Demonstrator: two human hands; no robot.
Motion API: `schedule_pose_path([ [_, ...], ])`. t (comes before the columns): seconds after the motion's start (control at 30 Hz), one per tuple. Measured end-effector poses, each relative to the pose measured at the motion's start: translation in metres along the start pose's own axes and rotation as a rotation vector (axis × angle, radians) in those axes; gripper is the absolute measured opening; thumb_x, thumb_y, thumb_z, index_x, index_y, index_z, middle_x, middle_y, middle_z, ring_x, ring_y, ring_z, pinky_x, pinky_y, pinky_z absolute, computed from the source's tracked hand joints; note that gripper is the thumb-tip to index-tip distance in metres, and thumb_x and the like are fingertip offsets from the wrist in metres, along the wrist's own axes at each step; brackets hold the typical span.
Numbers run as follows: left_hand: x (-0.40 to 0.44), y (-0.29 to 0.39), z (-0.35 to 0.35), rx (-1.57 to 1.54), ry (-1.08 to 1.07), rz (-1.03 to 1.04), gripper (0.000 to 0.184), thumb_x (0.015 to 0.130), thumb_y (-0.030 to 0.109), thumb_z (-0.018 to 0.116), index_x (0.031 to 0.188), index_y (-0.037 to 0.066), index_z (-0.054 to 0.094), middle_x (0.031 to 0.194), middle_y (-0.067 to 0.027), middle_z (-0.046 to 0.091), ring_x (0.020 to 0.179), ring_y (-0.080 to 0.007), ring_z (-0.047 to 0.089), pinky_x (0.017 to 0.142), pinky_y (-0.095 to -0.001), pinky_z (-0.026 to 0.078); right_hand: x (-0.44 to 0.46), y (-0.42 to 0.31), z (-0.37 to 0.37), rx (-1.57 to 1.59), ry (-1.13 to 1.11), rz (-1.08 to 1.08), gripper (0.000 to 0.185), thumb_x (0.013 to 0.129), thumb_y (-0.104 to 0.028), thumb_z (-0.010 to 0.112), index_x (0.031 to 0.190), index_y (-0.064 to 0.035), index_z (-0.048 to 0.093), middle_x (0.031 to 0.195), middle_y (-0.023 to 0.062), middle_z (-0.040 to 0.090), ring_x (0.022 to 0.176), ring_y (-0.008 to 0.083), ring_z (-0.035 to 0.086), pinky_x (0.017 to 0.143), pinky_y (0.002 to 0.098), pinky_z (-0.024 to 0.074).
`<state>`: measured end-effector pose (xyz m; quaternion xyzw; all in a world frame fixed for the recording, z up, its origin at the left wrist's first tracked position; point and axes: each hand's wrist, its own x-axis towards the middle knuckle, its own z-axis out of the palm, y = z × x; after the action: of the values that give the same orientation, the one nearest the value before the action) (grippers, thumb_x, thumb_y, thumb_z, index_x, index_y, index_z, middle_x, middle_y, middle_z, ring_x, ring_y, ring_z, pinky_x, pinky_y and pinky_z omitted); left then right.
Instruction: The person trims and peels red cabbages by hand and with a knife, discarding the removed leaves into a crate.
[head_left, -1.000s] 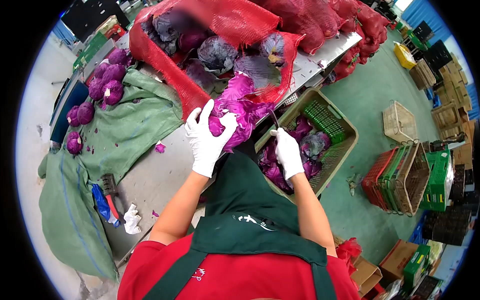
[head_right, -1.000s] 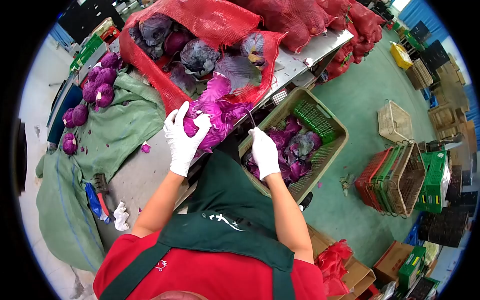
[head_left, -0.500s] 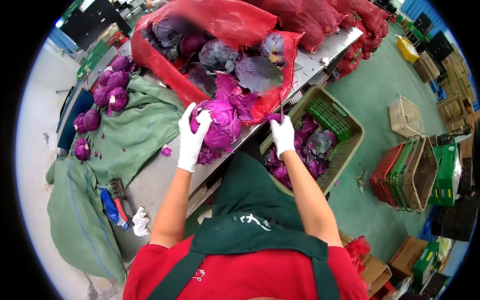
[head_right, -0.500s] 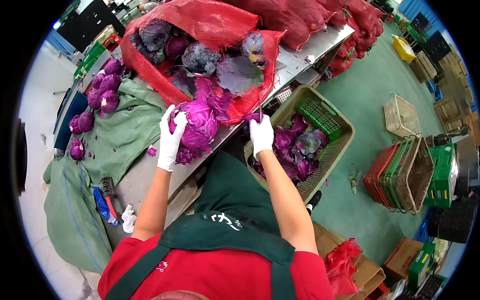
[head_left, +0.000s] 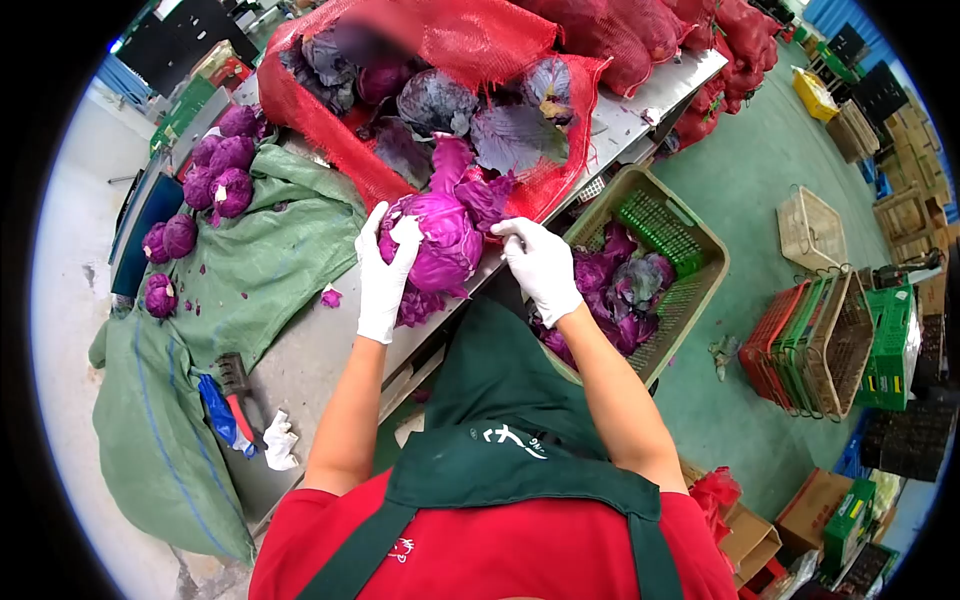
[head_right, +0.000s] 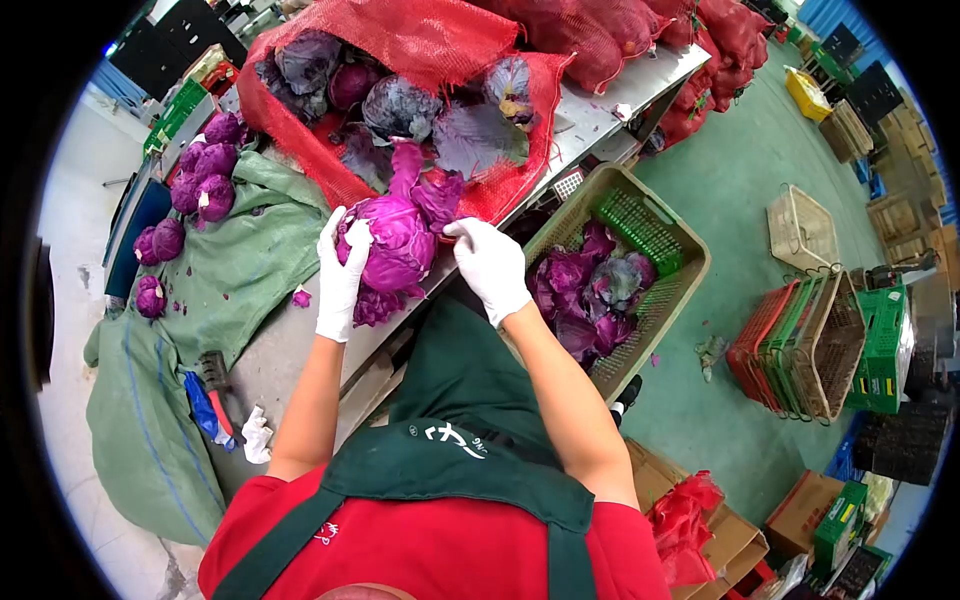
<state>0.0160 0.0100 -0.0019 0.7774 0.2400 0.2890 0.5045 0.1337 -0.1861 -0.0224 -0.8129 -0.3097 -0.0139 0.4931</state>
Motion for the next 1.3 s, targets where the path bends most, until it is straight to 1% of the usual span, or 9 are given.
schedule_pose_path([
  [0.2, 0.002, -0.003, 0.002, 0.123, 0.031, 0.041, 0.072, 0.087, 0.037, 0.074, 0.145, 0.008, 0.043, 0.133, -0.022, 0.047, 0.126, -0.0344, 0.044, 0.111, -0.0446, 0.034, -0.006, -0.041, -0.008, 0.042, -0.242, 0.034, 0.058, 0.082, -0.033, 0.068, 0.138, -0.0225, 0.054, 0.121, 0.0121, 0.058, 0.091, 0.0307, 0.067, 0.081, 0.0397, 0.0553],
  [0.5, 0.007, -0.004, 0.006, 0.134, 0.002, 0.035, 0.074, 0.085, 0.041, 0.075, 0.145, 0.009, 0.044, 0.132, -0.0215, 0.047, 0.128, -0.0343, 0.042, 0.11, -0.0447, 0.033, 0.01, -0.024, -0.005, -0.027, -0.252, -0.112, 0.051, 0.082, -0.02, 0.068, 0.131, -0.0143, 0.057, 0.113, 0.0112, 0.061, 0.089, 0.0283, 0.068, 0.08, 0.0353, 0.0554],
  [0.57, 0.007, -0.001, 0.01, 0.213, 0.053, 0.035, 0.074, 0.085, 0.042, 0.076, 0.144, 0.01, 0.046, 0.132, -0.0218, 0.048, 0.127, -0.0347, 0.043, 0.11, -0.0449, 0.033, 0.011, -0.021, 0.003, -0.053, -0.167, -0.095, 0.055, 0.08, -0.024, 0.07, 0.132, -0.0163, 0.055, 0.116, 0.0132, 0.059, 0.085, 0.0332, 0.067, 0.077, 0.0414, 0.056],
  [0.63, 0.008, 0.002, 0.012, 0.202, 0.074, -0.004, 0.074, 0.084, 0.043, 0.076, 0.143, 0.01, 0.047, 0.133, -0.0218, 0.048, 0.126, -0.0349, 0.043, 0.11, -0.045, 0.033, 0.011, -0.015, 0.01, -0.032, -0.055, -0.136, 0.039, 0.085, -0.015, 0.064, 0.124, -0.0128, 0.061, 0.11, 0.0142, 0.064, 0.084, 0.0327, 0.069, 0.078, 0.0398, 0.0564],
  [0.73, 0.006, -0.002, 0.011, 0.205, 0.085, 0.007, 0.075, 0.083, 0.044, 0.077, 0.142, 0.01, 0.048, 0.133, -0.0221, 0.048, 0.125, -0.0357, 0.045, 0.11, -0.0453, 0.033, 0.019, 0.013, 0.017, 0.334, 0.042, 0.288, 0.017, 0.092, -0.005, 0.053, 0.1, -0.0045, 0.068, 0.093, 0.0127, 0.073, 0.089, 0.0262, 0.072, 0.081, 0.0351, 0.0559],
  [0.83, 0.003, -0.008, 0.012, 0.213, 0.089, 0.065, 0.077, 0.081, 0.045, 0.078, 0.142, 0.01, 0.048, 0.13, -0.0219, 0.048, 0.124, -0.037, 0.046, 0.109, -0.0461, 0.034, 0.015, 0.002, 0.019, 0.34, 0.074, 0.118, 0.017, 0.092, -0.013, 0.059, 0.104, -0.0031, 0.067, 0.1, 0.0125, 0.072, 0.091, 0.0217, 0.07, 0.084, 0.032, 0.0538],
  [1.0, -0.005, 0.018, 0.011, 0.262, 0.013, 0.1, 0.074, 0.081, 0.036, 0.079, 0.143, 0.009, 0.047, 0.131, -0.0177, 0.049, 0.126, -0.0327, 0.043, 0.11, -0.0439, 0.034, 0.035, -0.023, -0.008, 0.364, -0.218, 0.535, 0.056, 0.08, -0.035, 0.077, 0.117, 0.0003, 0.053, 0.087, 0.0062, 0.058, 0.08, 0.0148, 0.057, 0.074, 0.03, 0.0497],
  [1.1, -0.006, 0.013, 0.009, 0.309, -0.068, 0.204, 0.072, 0.081, 0.028, 0.078, 0.143, 0.007, 0.046, 0.133, -0.0152, 0.049, 0.127, -0.03, 0.043, 0.111, -0.0417, 0.033, 0.04, -0.024, -0.016, 0.441, -0.381, 0.682, 0.073, 0.075, -0.034, 0.081, 0.124, 0.0037, 0.043, 0.092, 0.0088, 0.058, 0.079, 0.0155, 0.056, 0.067, 0.031, 0.0499],
  [1.3, -0.004, 0.01, 0.009, 0.316, -0.085, 0.327, 0.076, 0.078, 0.028, 0.081, 0.143, 0.012, 0.047, 0.131, -0.0147, 0.047, 0.126, -0.0318, 0.043, 0.11, -0.0434, 0.034, 0.037, -0.004, -0.008, 0.428, -0.42, 0.643, 0.069, 0.075, -0.024, 0.077, 0.127, 0.0041, 0.041, 0.096, 0.0103, 0.058, 0.078, 0.017, 0.057, 0.065, 0.0325, 0.0511],
])
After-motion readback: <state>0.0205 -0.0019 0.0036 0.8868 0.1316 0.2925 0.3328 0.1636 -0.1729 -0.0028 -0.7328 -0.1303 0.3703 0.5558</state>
